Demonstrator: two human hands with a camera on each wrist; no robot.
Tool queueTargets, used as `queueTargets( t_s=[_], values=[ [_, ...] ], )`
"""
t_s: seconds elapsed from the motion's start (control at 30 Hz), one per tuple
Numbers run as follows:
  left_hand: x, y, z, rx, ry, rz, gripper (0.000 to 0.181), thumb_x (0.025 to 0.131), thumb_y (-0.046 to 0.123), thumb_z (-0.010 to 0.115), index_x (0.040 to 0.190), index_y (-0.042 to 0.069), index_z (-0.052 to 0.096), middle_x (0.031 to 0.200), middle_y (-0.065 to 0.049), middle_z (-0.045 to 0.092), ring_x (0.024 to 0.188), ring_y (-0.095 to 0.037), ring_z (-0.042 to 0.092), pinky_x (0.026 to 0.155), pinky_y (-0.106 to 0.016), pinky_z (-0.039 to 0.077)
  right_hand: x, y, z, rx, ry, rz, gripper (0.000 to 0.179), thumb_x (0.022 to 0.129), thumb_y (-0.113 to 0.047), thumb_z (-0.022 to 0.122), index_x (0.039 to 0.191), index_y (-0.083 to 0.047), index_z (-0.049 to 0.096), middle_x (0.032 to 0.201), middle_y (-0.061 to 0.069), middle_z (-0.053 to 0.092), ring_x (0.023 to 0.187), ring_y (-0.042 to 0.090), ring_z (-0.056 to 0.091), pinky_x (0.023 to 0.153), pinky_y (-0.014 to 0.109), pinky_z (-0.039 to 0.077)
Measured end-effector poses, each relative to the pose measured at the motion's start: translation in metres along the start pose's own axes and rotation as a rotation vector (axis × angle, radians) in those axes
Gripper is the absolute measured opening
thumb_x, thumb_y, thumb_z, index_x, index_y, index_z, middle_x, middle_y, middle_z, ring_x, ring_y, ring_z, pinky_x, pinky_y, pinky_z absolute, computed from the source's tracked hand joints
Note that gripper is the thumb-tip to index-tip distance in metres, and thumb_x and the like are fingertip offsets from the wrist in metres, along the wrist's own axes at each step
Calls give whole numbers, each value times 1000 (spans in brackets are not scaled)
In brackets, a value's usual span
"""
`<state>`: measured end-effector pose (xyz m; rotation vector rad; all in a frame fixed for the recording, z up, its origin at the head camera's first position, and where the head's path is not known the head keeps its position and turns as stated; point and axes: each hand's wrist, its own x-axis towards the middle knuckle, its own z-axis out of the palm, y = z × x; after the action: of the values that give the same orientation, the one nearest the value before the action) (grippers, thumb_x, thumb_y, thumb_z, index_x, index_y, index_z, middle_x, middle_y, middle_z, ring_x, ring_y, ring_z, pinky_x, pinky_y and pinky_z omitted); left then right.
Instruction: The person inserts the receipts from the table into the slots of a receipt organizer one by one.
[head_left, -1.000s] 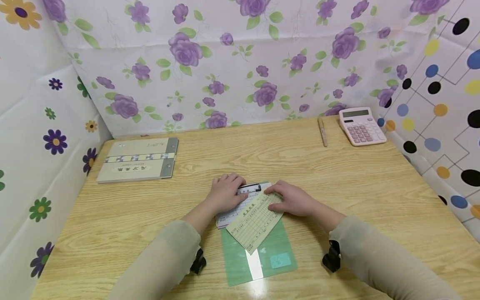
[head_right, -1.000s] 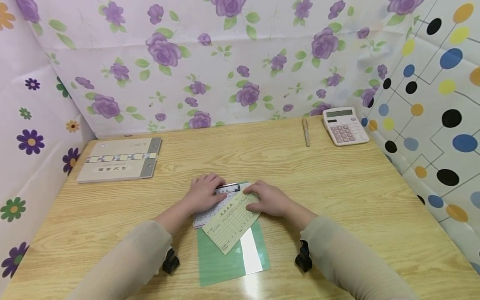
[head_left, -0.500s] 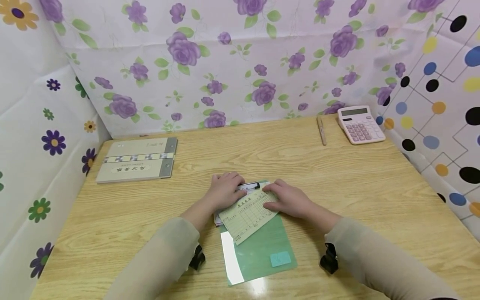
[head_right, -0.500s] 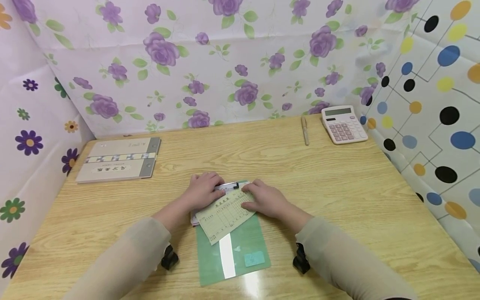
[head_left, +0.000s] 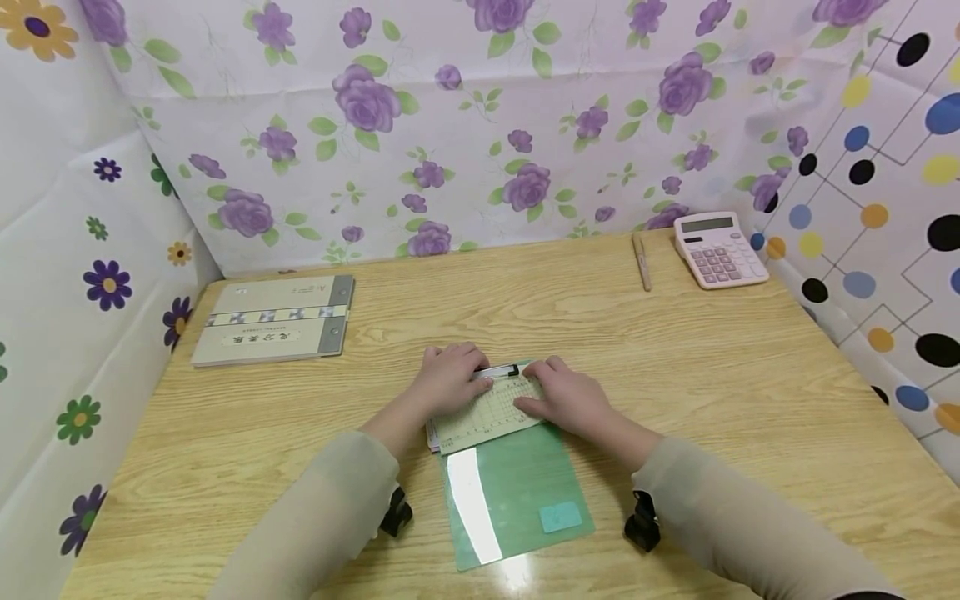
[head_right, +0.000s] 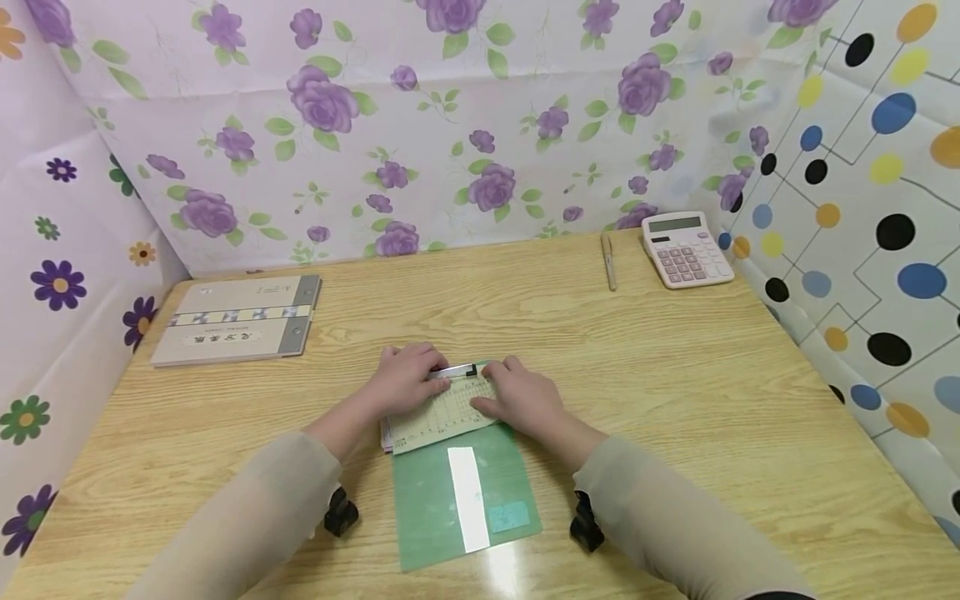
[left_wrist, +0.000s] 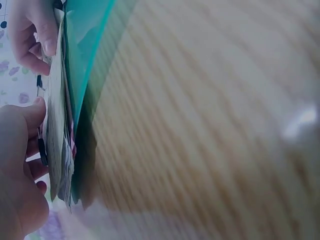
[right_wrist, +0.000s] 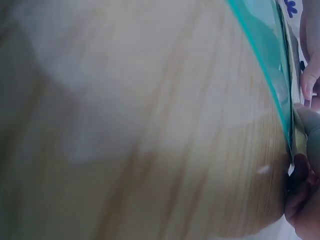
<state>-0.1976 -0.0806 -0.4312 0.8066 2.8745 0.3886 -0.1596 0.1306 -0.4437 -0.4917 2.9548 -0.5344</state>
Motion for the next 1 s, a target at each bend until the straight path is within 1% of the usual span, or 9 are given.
queueTargets(
  t_s=[0.1, 0.2, 0.4, 0.47, 0.63, 0.77, 0.87, 1.0],
  values=[
    [0, 0, 0, 7, 4, 4, 27, 92, 40, 57, 108, 19, 63, 106, 5, 56, 102, -17, 51, 82, -41, 27, 0, -3, 1, -18, 15, 24, 53, 84, -52, 63, 118, -12, 58, 105, 7, 55, 66, 20, 54, 57, 38, 46],
    [-2, -1, 1, 14, 18, 17, 28, 91, 39, 58, 109, 18, 62, 107, 4, 56, 102, -18, 51, 83, -42, 28, 1, -4, 1, -25, 8, 35, 53, 84, -53, 63, 116, -11, 57, 104, 8, 55, 62, 21, 52, 53, 37, 44],
    [-4, -1, 2, 28, 38, 28, 30, 91, 39, 58, 111, 17, 62, 109, 3, 57, 104, -18, 51, 87, -43, 28, 7, -2, -5, 2, -50, 27, 67, 82, -55, 64, 133, -15, 48, 111, 13, 56, 68, 23, 55, 52, 37, 43],
    [-4, 0, 2, 31, 38, 27, 30, 91, 40, 58, 111, 18, 62, 109, 4, 57, 104, -18, 50, 87, -43, 28, 8, -1, -7, 10, -74, 20, 68, 81, -56, 64, 135, -17, 48, 110, 13, 55, 68, 22, 54, 53, 36, 43],
    [-2, 2, 4, 40, 45, 30, 30, 92, 40, 57, 111, 18, 62, 109, 4, 56, 105, -18, 50, 87, -43, 28, 7, 4, -8, 11, -102, 20, 69, 80, -58, 64, 134, -19, 49, 106, 10, 54, 66, 21, 52, 53, 35, 41],
    [-1, 3, 6, 51, 57, 47, 30, 92, 41, 56, 111, 18, 62, 108, 4, 56, 106, -18, 50, 88, -43, 29, 6, 6, -8, -1, -91, 31, 69, 79, -59, 64, 134, -20, 49, 109, 10, 55, 72, 21, 54, 56, 37, 43],
    [-2, 2, 7, 76, 68, 40, 30, 92, 41, 56, 110, 18, 62, 107, 4, 56, 106, -17, 50, 87, -42, 29, 7, 5, -7, -3, -86, 20, 70, 79, -60, 63, 134, -19, 50, 110, 11, 55, 74, 22, 55, 56, 39, 44],
    [-5, 1, 7, 96, 69, 26, 30, 91, 42, 57, 110, 19, 62, 107, 5, 56, 106, -17, 50, 87, -41, 29, 9, 1, -5, -11, -99, 23, 71, 78, -62, 63, 134, -19, 50, 109, 11, 54, 69, 21, 53, 54, 37, 42]
  ],
)
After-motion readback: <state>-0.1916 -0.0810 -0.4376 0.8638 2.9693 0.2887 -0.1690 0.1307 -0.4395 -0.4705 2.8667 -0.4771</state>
